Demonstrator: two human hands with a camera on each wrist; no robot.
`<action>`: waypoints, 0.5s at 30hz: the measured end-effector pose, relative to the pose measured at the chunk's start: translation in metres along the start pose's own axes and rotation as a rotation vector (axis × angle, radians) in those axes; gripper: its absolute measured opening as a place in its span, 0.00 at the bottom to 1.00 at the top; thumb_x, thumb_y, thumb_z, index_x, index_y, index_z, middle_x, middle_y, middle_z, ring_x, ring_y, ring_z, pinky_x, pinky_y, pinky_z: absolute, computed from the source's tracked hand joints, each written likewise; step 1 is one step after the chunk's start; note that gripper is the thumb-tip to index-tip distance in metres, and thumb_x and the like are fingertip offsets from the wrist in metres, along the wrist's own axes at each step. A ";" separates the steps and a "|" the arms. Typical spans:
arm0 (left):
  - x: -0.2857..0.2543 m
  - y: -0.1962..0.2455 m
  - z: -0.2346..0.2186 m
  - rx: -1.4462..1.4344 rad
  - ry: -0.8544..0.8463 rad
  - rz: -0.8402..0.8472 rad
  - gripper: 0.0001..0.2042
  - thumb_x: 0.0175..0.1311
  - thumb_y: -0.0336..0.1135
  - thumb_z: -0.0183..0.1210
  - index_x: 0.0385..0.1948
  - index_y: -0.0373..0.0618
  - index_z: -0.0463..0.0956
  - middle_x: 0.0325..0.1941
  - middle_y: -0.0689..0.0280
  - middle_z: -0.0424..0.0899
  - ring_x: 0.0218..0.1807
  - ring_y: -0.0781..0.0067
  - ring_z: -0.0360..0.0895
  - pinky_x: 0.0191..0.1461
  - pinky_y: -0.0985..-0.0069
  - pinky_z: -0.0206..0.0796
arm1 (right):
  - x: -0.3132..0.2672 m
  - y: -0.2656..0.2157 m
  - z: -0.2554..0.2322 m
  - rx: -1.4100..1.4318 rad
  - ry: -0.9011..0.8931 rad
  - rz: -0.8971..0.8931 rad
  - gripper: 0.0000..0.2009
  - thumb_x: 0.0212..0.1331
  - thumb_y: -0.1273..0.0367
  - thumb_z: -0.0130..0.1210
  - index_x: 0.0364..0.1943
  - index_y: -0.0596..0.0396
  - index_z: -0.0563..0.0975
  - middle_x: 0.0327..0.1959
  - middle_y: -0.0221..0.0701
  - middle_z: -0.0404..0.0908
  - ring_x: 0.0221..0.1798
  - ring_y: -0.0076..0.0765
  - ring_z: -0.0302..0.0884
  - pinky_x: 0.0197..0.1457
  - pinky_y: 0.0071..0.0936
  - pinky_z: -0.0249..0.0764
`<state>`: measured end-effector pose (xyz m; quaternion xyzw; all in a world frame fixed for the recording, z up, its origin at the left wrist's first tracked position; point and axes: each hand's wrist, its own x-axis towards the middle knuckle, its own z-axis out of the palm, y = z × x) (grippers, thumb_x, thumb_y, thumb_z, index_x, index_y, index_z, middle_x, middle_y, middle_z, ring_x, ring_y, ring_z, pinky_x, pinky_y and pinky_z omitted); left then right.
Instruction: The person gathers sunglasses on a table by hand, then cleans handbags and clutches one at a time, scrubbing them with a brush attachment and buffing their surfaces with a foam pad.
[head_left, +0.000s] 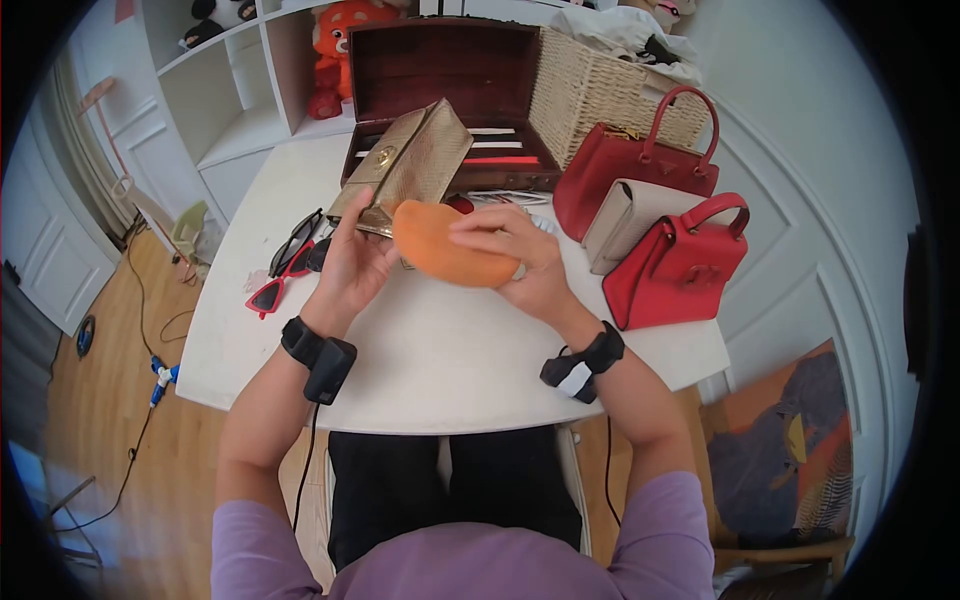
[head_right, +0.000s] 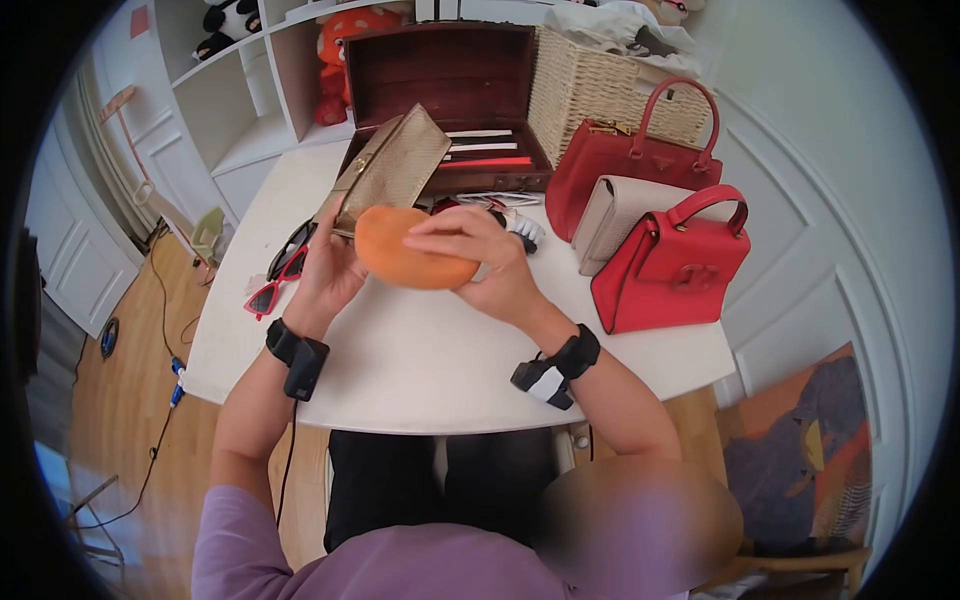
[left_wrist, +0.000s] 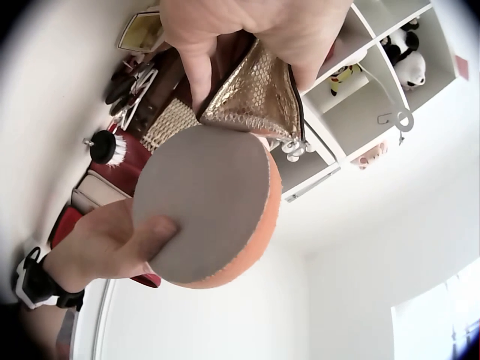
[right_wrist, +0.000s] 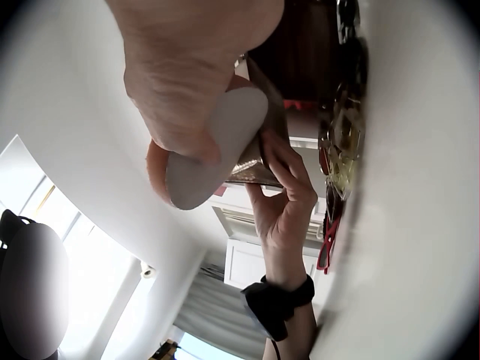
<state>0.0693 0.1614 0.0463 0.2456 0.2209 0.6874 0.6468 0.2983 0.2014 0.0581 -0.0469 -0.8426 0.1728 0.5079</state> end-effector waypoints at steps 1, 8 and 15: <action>-0.001 -0.002 0.001 -0.013 0.025 -0.023 0.27 0.72 0.45 0.52 0.66 0.38 0.59 0.62 0.56 0.74 0.63 0.59 0.74 0.61 0.57 0.75 | 0.000 0.002 -0.003 0.087 0.025 0.048 0.22 0.43 0.80 0.68 0.47 0.51 0.84 0.48 0.31 0.83 0.52 0.36 0.78 0.58 0.30 0.72; -0.011 -0.007 0.015 0.247 -0.146 -0.079 0.26 0.71 0.39 0.52 0.67 0.39 0.57 0.63 0.55 0.72 0.63 0.55 0.74 0.58 0.46 0.75 | 0.002 0.023 -0.029 -0.083 0.704 0.342 0.15 0.58 0.75 0.64 0.50 0.60 0.81 0.51 0.33 0.82 0.53 0.32 0.77 0.58 0.26 0.71; -0.011 -0.012 0.011 0.503 0.024 0.173 0.24 0.67 0.36 0.58 0.61 0.41 0.62 0.57 0.60 0.75 0.57 0.68 0.77 0.52 0.59 0.78 | 0.005 0.003 -0.017 -0.581 0.076 -0.179 0.27 0.33 0.82 0.59 0.45 0.43 0.85 0.50 0.23 0.82 0.55 0.40 0.75 0.61 0.41 0.67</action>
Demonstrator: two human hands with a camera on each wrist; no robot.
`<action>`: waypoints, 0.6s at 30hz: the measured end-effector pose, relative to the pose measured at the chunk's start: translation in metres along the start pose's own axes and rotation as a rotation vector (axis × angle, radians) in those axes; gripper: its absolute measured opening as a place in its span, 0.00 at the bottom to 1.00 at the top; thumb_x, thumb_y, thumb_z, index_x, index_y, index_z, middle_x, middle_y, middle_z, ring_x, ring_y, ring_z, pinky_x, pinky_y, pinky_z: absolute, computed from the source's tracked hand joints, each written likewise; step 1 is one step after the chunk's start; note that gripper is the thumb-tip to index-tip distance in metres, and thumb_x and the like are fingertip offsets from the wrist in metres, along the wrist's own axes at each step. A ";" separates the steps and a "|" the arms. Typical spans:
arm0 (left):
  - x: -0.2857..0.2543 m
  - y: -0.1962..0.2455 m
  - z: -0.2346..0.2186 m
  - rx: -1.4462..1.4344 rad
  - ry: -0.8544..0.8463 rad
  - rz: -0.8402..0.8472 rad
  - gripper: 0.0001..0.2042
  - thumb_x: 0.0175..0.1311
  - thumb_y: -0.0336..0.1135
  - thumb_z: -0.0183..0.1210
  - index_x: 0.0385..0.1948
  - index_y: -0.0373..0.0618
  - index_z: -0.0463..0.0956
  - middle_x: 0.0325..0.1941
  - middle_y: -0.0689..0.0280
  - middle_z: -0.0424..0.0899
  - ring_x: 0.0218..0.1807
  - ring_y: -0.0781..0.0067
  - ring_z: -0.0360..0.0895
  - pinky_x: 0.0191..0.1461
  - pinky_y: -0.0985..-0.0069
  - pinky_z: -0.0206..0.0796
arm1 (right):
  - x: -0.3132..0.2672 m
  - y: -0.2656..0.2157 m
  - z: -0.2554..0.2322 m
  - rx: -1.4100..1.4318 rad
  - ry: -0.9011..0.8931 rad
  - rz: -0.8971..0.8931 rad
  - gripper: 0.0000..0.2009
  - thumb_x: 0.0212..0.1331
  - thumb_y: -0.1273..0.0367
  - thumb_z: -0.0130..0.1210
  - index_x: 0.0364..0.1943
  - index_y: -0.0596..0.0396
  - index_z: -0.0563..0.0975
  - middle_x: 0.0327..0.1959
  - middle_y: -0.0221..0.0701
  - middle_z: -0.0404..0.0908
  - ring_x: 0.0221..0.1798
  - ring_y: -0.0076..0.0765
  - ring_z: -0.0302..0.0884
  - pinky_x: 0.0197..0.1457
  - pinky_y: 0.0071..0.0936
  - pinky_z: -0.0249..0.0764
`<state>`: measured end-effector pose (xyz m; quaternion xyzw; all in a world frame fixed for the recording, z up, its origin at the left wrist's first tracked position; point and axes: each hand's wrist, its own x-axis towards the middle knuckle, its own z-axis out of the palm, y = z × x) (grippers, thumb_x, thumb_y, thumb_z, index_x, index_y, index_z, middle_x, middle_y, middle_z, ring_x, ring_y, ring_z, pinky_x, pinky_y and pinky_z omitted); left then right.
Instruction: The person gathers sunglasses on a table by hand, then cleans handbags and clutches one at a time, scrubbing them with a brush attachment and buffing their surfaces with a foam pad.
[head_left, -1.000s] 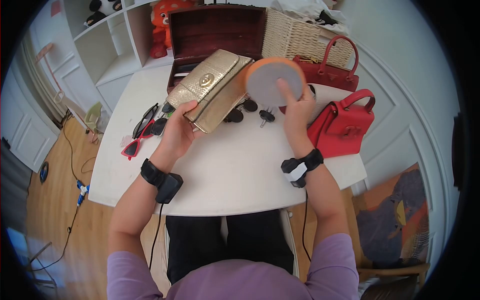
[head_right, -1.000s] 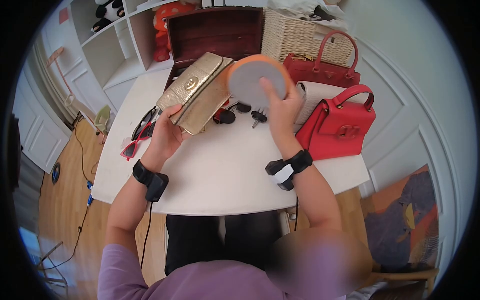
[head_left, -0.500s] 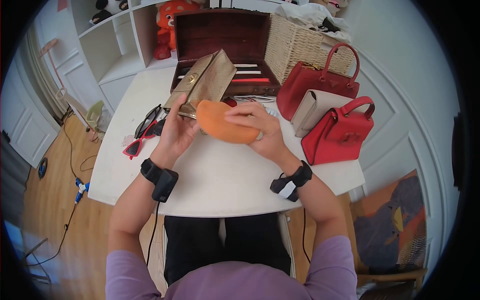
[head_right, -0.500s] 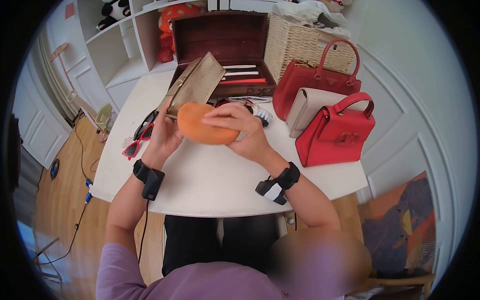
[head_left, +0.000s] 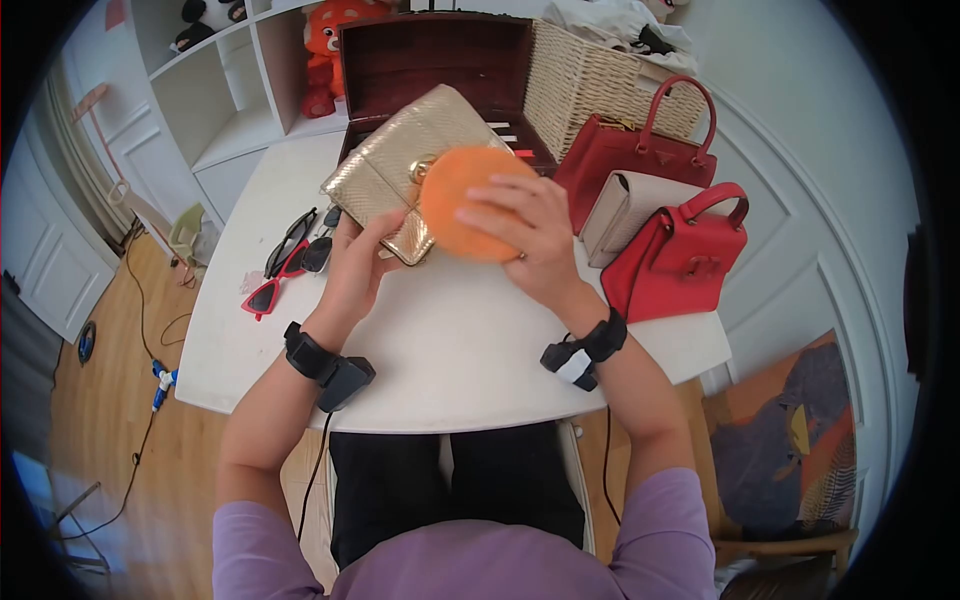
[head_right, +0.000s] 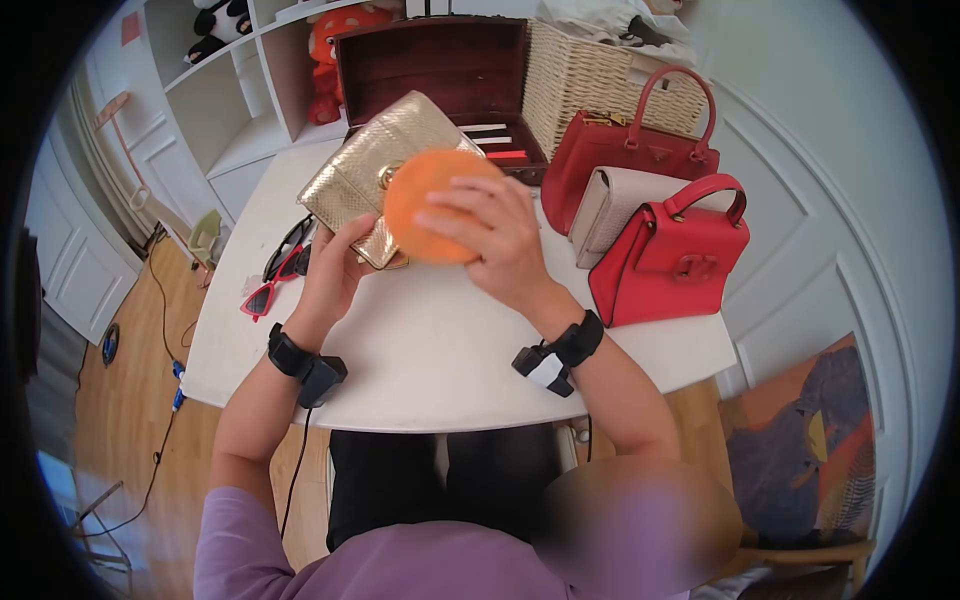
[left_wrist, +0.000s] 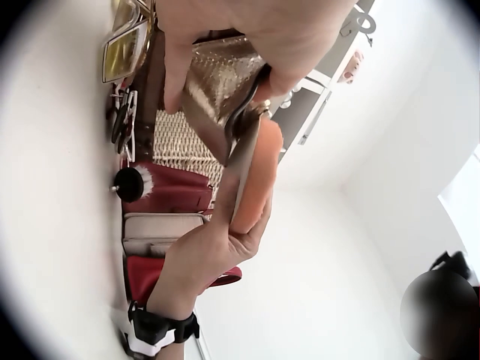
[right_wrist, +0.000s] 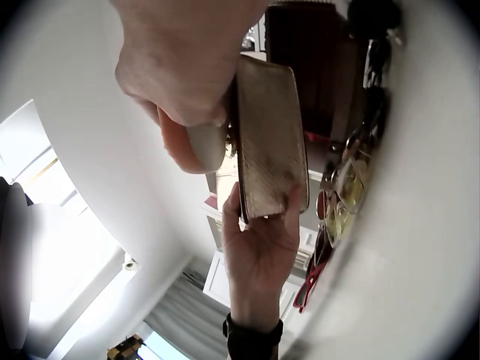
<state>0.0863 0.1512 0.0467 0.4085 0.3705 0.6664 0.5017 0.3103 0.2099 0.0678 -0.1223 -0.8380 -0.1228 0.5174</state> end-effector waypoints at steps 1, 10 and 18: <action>0.000 0.000 0.000 -0.031 0.040 0.011 0.24 0.65 0.36 0.59 0.60 0.41 0.62 0.56 0.61 0.76 0.54 0.71 0.78 0.46 0.66 0.80 | 0.000 -0.004 0.001 0.000 0.000 -0.002 0.27 0.33 0.82 0.59 0.45 0.43 0.85 0.50 0.23 0.82 0.55 0.40 0.75 0.61 0.41 0.67; 0.003 -0.006 -0.004 0.138 0.071 0.090 0.22 0.63 0.39 0.62 0.55 0.41 0.69 0.50 0.63 0.80 0.50 0.74 0.79 0.40 0.73 0.80 | -0.003 0.008 -0.002 0.079 -0.014 0.078 0.25 0.33 0.84 0.55 0.40 0.46 0.85 0.46 0.24 0.83 0.56 0.38 0.75 0.59 0.38 0.67; -0.004 0.003 0.004 0.224 0.062 0.131 0.22 0.64 0.38 0.62 0.56 0.39 0.69 0.51 0.62 0.81 0.50 0.74 0.81 0.45 0.72 0.81 | 0.007 0.005 -0.006 0.057 0.234 0.343 0.25 0.37 0.83 0.58 0.44 0.45 0.84 0.48 0.28 0.84 0.55 0.42 0.76 0.61 0.36 0.69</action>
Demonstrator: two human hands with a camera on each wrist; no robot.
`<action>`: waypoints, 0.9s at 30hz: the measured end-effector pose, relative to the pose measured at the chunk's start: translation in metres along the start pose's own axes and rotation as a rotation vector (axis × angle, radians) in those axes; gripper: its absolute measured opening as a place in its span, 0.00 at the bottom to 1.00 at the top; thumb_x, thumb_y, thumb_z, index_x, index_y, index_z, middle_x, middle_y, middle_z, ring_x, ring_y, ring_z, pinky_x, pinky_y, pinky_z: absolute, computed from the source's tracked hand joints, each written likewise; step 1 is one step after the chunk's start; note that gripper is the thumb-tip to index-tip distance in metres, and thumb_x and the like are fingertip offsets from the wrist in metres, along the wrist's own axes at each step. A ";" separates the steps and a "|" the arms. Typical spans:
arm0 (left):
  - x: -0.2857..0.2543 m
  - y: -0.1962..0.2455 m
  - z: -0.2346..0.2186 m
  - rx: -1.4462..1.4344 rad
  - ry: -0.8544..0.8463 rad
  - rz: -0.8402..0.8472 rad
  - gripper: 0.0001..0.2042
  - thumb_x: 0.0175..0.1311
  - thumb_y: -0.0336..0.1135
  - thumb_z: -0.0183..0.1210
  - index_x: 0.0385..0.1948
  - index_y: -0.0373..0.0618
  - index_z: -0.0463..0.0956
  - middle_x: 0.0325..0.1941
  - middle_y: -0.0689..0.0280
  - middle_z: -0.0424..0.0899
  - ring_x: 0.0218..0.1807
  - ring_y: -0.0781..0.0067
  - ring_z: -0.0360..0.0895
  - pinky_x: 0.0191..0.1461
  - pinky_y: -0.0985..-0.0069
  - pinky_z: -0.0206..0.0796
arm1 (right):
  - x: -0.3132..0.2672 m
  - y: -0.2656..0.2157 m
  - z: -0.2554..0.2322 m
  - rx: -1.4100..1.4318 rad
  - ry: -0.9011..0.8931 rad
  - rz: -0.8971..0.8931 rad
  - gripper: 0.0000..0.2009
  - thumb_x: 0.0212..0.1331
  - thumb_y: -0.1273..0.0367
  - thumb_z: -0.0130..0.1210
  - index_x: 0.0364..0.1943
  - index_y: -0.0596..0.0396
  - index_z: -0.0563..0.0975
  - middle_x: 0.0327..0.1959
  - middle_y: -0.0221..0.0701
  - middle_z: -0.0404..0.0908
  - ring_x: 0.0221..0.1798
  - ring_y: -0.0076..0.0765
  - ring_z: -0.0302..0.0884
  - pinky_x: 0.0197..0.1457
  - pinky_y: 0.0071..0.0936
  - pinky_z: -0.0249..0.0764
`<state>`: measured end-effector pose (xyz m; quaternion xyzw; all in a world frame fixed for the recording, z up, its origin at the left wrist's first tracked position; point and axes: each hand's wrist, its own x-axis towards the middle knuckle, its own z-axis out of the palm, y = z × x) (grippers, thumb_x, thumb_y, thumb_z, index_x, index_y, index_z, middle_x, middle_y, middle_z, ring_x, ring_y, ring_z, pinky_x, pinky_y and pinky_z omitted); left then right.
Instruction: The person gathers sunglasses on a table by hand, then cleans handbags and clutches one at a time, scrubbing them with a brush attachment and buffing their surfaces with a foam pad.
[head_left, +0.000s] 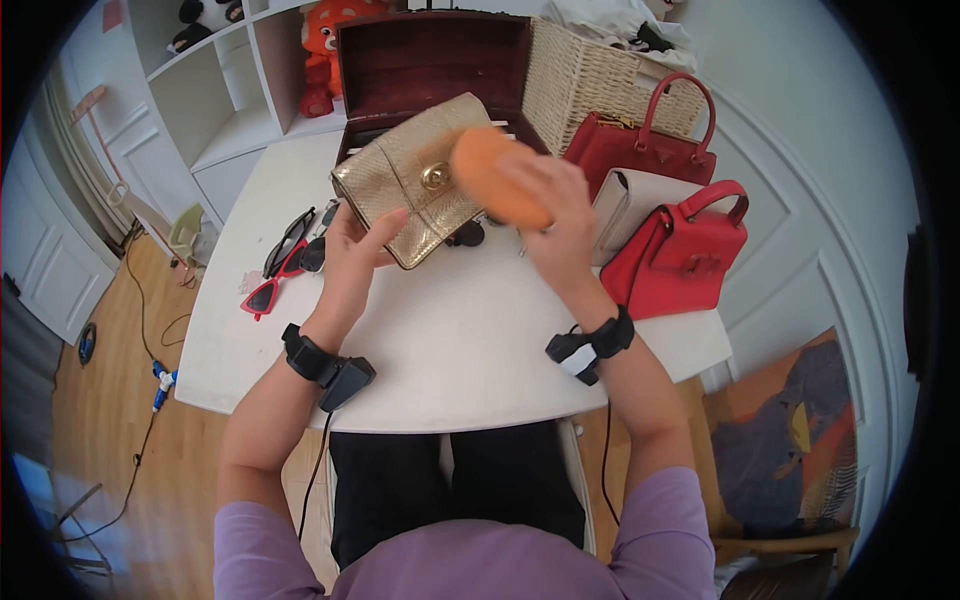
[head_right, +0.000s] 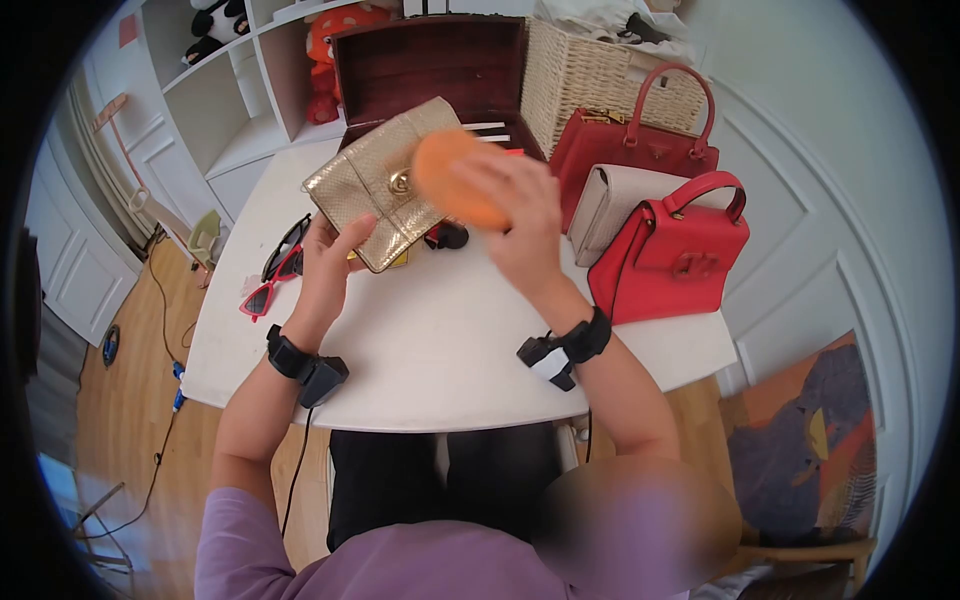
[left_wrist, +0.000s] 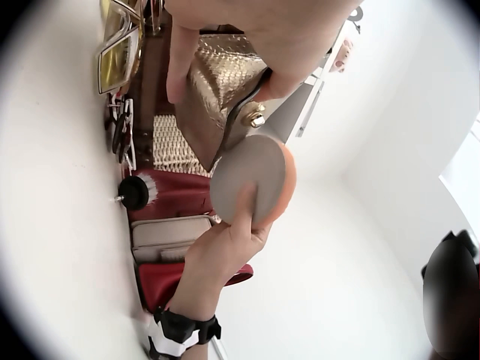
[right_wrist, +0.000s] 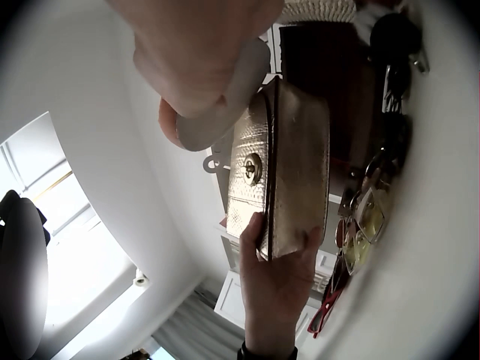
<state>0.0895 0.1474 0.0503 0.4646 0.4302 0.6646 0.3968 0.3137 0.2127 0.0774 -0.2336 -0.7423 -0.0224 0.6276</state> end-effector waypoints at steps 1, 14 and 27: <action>0.000 -0.001 0.000 0.049 -0.010 0.018 0.22 0.65 0.38 0.62 0.57 0.39 0.68 0.52 0.62 0.81 0.51 0.74 0.81 0.44 0.73 0.81 | -0.003 -0.007 0.002 0.051 -0.123 -0.128 0.24 0.39 0.82 0.60 0.45 0.46 0.84 0.47 0.29 0.84 0.54 0.41 0.77 0.60 0.36 0.70; 0.000 -0.007 0.001 0.020 -0.093 0.101 0.23 0.63 0.35 0.65 0.58 0.42 0.69 0.52 0.66 0.81 0.49 0.82 0.80 0.42 0.85 0.74 | -0.012 0.013 0.006 0.393 -0.094 0.506 0.17 0.56 0.65 0.68 0.45 0.61 0.82 0.38 0.35 0.86 0.39 0.24 0.82 0.42 0.23 0.77; 0.006 -0.016 -0.004 0.081 -0.073 0.164 0.22 0.64 0.35 0.64 0.58 0.41 0.69 0.52 0.66 0.80 0.48 0.82 0.79 0.41 0.85 0.73 | -0.014 0.022 0.006 0.150 0.101 0.238 0.13 0.54 0.72 0.66 0.44 0.61 0.81 0.43 0.34 0.83 0.43 0.33 0.78 0.48 0.29 0.74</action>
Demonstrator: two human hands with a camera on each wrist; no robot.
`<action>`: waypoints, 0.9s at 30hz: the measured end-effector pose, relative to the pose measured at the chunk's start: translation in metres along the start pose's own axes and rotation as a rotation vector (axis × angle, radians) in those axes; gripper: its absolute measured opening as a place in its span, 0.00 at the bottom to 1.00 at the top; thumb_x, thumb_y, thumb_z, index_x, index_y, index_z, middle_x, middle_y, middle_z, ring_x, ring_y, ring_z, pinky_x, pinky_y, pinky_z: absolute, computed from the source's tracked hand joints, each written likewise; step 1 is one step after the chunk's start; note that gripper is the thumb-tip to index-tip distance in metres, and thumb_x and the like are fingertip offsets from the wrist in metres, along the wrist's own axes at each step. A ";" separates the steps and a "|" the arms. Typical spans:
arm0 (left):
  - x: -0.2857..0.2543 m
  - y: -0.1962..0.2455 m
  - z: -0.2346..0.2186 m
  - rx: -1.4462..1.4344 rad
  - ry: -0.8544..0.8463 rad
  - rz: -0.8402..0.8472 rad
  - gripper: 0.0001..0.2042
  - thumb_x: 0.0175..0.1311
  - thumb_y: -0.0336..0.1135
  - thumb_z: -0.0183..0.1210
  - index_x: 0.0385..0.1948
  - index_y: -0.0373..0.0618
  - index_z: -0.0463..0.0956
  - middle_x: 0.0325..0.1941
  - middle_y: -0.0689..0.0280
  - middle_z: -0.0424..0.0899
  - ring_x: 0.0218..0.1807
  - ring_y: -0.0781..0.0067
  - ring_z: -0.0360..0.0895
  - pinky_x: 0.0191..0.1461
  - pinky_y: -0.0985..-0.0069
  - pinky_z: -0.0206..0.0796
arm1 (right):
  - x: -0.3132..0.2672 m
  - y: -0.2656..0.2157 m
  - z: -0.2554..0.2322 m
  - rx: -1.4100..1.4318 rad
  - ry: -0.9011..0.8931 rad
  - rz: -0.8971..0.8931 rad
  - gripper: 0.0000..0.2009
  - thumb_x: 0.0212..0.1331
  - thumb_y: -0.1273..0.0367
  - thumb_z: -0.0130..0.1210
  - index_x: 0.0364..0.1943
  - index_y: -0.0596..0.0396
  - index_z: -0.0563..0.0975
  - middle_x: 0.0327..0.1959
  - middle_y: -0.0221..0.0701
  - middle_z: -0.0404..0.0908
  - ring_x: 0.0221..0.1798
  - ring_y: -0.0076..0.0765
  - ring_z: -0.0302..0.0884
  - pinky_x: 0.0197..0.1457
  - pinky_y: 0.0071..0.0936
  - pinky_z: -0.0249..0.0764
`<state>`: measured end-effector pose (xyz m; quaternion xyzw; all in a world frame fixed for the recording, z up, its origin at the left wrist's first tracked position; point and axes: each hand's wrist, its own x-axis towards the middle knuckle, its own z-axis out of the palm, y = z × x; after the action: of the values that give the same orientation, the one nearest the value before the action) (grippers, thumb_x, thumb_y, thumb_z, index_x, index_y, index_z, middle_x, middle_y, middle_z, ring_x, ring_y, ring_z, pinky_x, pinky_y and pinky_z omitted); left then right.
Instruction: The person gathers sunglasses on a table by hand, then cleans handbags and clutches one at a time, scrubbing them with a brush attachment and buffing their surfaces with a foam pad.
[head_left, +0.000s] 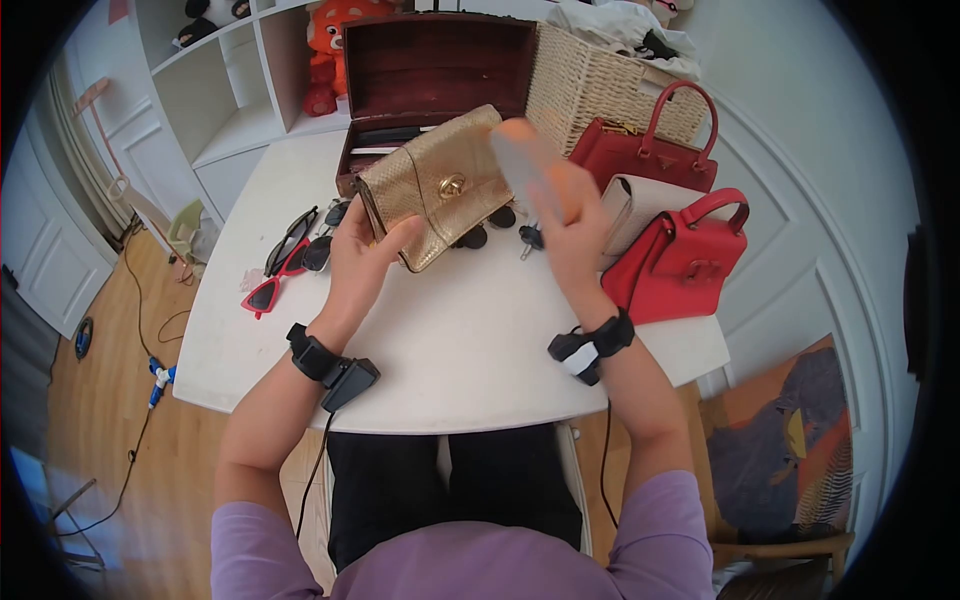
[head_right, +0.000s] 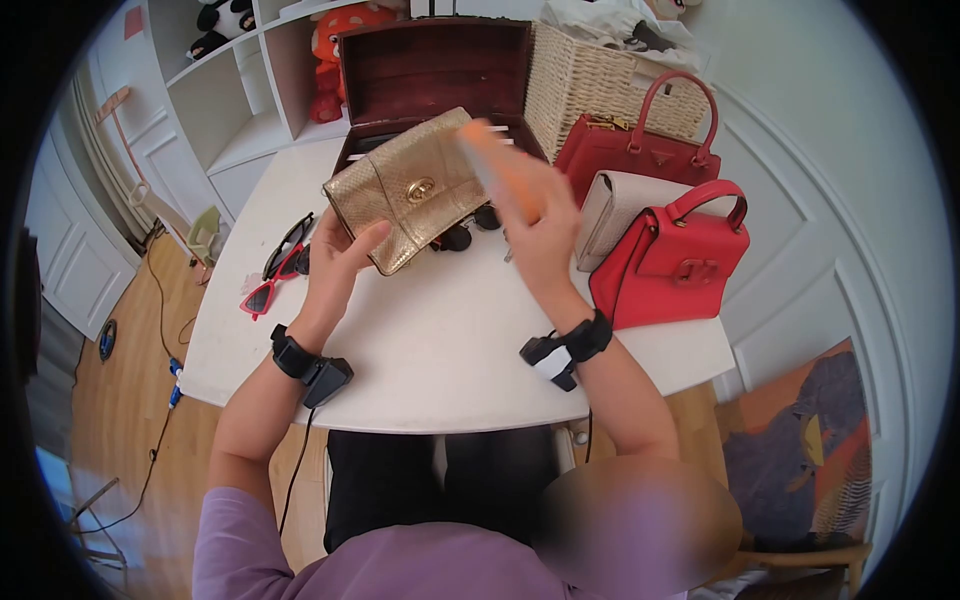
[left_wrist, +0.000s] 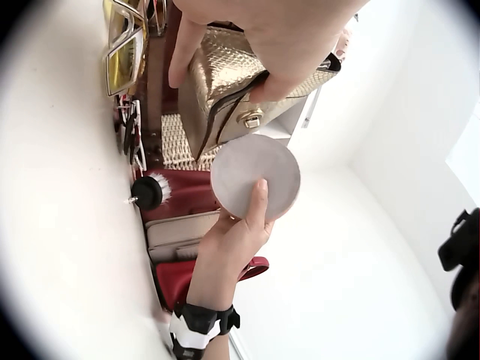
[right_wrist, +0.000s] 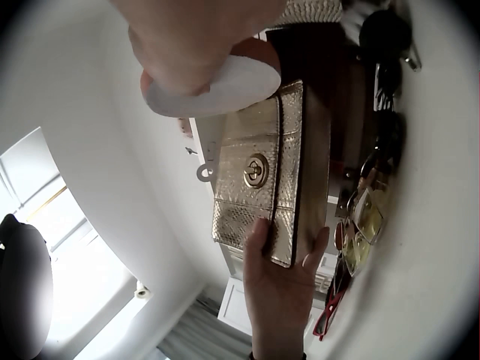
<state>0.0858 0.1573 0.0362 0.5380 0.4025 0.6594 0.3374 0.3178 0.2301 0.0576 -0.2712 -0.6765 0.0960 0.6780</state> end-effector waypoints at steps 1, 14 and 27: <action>0.000 0.004 0.003 -0.015 -0.008 0.040 0.22 0.65 0.35 0.63 0.58 0.40 0.69 0.53 0.65 0.80 0.50 0.80 0.79 0.42 0.84 0.74 | -0.005 -0.007 0.004 -0.004 -0.108 -0.141 0.15 0.53 0.74 0.66 0.45 0.60 0.81 0.45 0.35 0.83 0.45 0.36 0.79 0.50 0.30 0.74; -0.004 0.002 0.002 0.117 -0.077 0.041 0.22 0.62 0.30 0.65 0.57 0.38 0.72 0.54 0.64 0.81 0.55 0.79 0.76 0.60 0.78 0.66 | -0.001 -0.003 -0.004 0.083 -0.113 0.196 0.12 0.56 0.69 0.67 0.42 0.59 0.82 0.38 0.36 0.84 0.38 0.29 0.81 0.43 0.26 0.75; -0.006 0.022 0.002 0.332 0.077 0.226 0.20 0.59 0.28 0.67 0.54 0.40 0.75 0.49 0.66 0.81 0.50 0.77 0.78 0.54 0.74 0.74 | -0.003 -0.011 0.002 -0.016 -0.070 -0.281 0.29 0.41 0.78 0.66 0.56 0.54 0.79 0.60 0.34 0.77 0.59 0.43 0.72 0.61 0.34 0.70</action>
<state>0.0887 0.1425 0.0536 0.6023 0.4553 0.6378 0.1523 0.3128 0.2197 0.0606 -0.1756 -0.7317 0.0041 0.6586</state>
